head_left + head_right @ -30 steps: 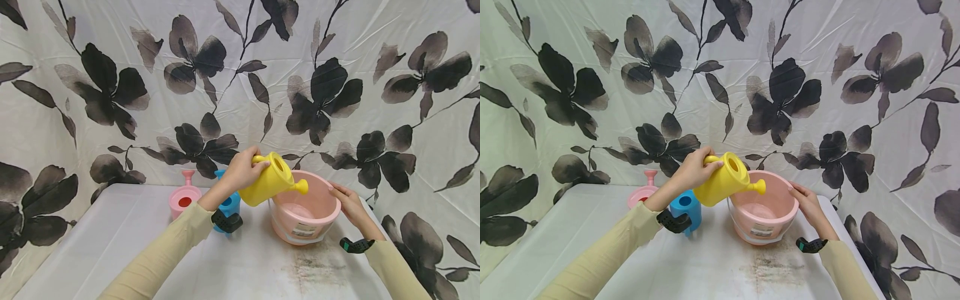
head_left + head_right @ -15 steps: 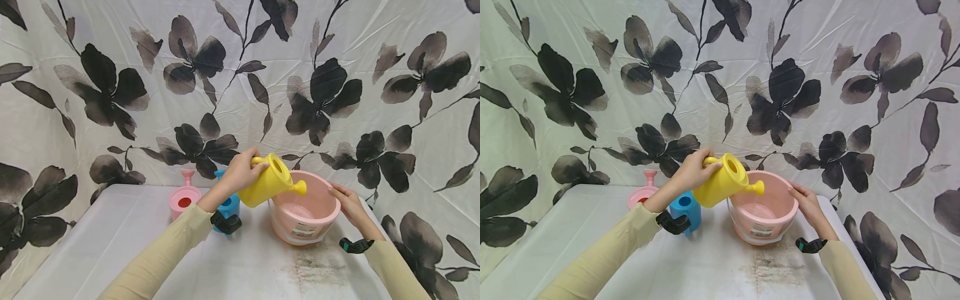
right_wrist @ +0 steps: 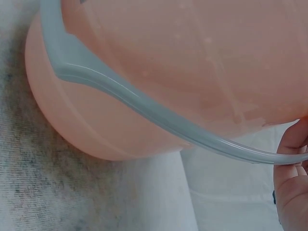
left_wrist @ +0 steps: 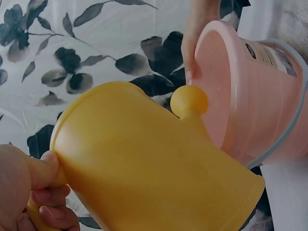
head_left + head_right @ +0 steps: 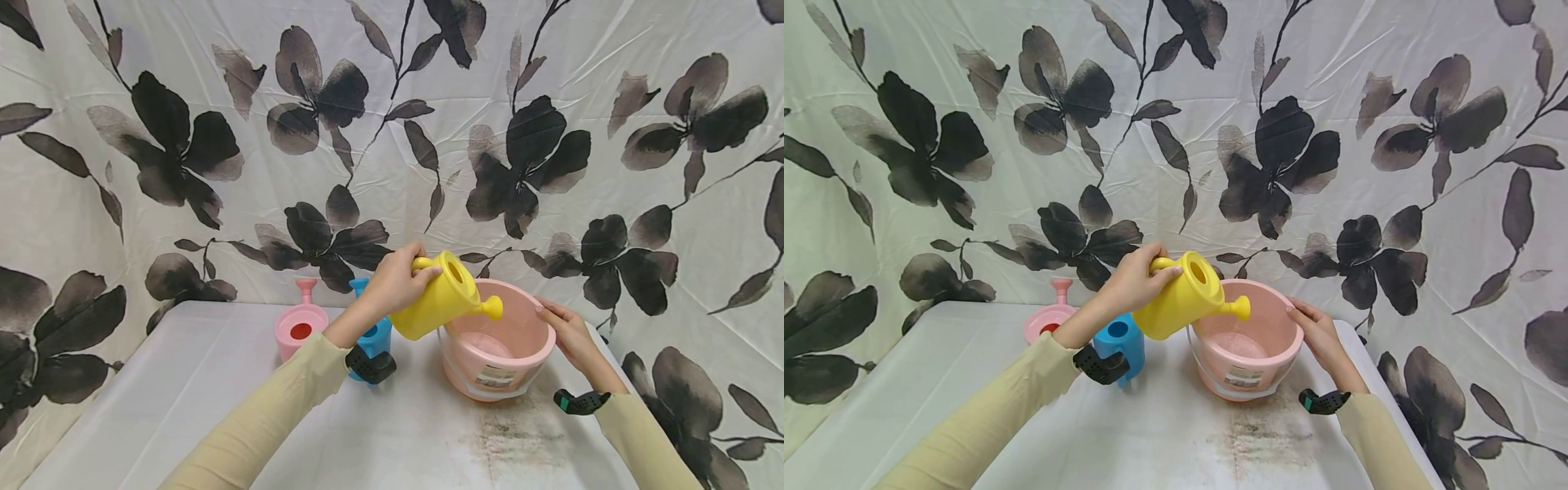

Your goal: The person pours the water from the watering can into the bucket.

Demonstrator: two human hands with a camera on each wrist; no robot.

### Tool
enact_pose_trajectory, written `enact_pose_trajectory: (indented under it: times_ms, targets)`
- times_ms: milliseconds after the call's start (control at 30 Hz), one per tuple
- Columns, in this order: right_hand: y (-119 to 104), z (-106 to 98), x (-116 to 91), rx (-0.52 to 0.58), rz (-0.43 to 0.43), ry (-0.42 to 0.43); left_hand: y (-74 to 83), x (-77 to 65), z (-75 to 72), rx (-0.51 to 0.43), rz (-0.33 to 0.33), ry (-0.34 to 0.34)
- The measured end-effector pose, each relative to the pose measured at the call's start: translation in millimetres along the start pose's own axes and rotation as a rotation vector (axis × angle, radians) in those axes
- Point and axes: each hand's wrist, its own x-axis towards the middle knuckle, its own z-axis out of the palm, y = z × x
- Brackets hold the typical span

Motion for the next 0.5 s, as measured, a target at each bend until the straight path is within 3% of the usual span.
enact_pose_trajectory:
  times_ms: [500]
  targets:
    - [0.8,-0.4,0.4,0.008,0.003,0.004,-1.9,0.4,3.1,0.017,-0.005,0.003]
